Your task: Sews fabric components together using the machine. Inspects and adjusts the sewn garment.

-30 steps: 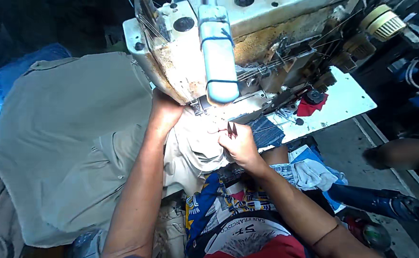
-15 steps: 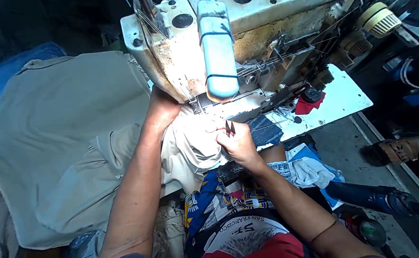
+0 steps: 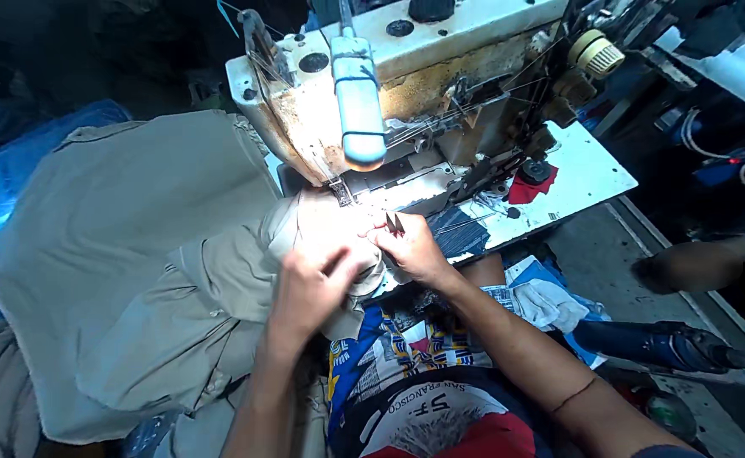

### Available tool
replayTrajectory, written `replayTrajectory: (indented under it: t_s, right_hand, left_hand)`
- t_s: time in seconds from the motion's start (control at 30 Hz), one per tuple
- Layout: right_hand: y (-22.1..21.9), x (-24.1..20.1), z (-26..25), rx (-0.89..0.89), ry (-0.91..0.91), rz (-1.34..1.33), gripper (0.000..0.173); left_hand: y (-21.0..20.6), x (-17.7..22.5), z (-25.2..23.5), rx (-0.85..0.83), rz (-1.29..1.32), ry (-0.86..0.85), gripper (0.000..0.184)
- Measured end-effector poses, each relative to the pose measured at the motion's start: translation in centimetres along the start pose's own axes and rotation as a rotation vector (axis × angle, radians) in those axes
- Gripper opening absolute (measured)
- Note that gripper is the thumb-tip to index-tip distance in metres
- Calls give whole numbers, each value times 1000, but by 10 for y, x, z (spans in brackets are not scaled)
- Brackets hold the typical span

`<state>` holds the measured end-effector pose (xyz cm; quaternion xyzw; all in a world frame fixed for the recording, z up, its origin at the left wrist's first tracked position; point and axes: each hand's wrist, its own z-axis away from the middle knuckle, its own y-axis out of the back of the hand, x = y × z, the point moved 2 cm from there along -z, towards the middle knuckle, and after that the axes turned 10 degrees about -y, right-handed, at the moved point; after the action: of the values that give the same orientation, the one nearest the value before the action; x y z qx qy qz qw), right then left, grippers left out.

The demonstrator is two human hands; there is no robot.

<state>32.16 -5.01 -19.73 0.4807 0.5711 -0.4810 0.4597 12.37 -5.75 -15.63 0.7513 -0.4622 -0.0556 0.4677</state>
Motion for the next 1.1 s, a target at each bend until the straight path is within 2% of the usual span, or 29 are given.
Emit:
replayTrajectory:
  t_s: [0.07, 0.1, 0.13, 0.2, 0.3, 0.37, 0.47, 0.53, 0.57, 0.63, 0.7, 0.77, 0.87, 1.1]
  right_hand:
    - [2, -2, -1, -40, -3, 13, 9]
    - [3, -3, -2, -64, 6, 48, 11]
    - [4, -5, -2, -93, 20, 111, 15]
    - [7, -7, -2, -146, 74, 322, 22]
    - [9, -7, 3, -170, 306, 641, 34]
    - [6, -12, 10, -178, 431, 720, 29]
    - [6, -17, 17, -242, 531, 667, 21]
    - [10, -13, 19, -304, 503, 570, 17]
    - [12, -9, 21, -308, 469, 506, 17]
    - [16, -2, 26, -266, 401, 399, 16]
    - [18, 4, 32, -199, 333, 324, 14]
    - [19, 10, 37, -137, 266, 267, 14]
    - [19, 14, 42, -92, 215, 201, 14]
    - [17, 10, 44, -47, 180, 111, 11]
  left_hand:
    - [-10, 9, 32, -290, -115, -37, 49]
    - [-10, 11, 44, -352, -176, -44, 52]
    - [-6, 13, 53, -374, -217, -45, 46]
    - [11, 22, 62, -334, -233, -43, 35]
    - [41, 48, 56, -187, -158, -129, 26]
    - [47, 59, 49, -115, -36, -193, 19]
    - [31, 57, 44, 20, 136, -259, 15]
    - [8, 46, 43, 163, 103, -264, 17]
    - [-4, 37, 43, 197, -3, -254, 28]
    - [-24, 16, 41, 161, -246, -237, 51]
    - [-35, -7, 38, 149, -392, -253, 45]
    - [-35, -23, 34, 172, -425, -281, 27]
    - [-21, -18, 24, 109, -447, -293, 13]
    - [0, -5, 8, -35, -454, -319, 12]
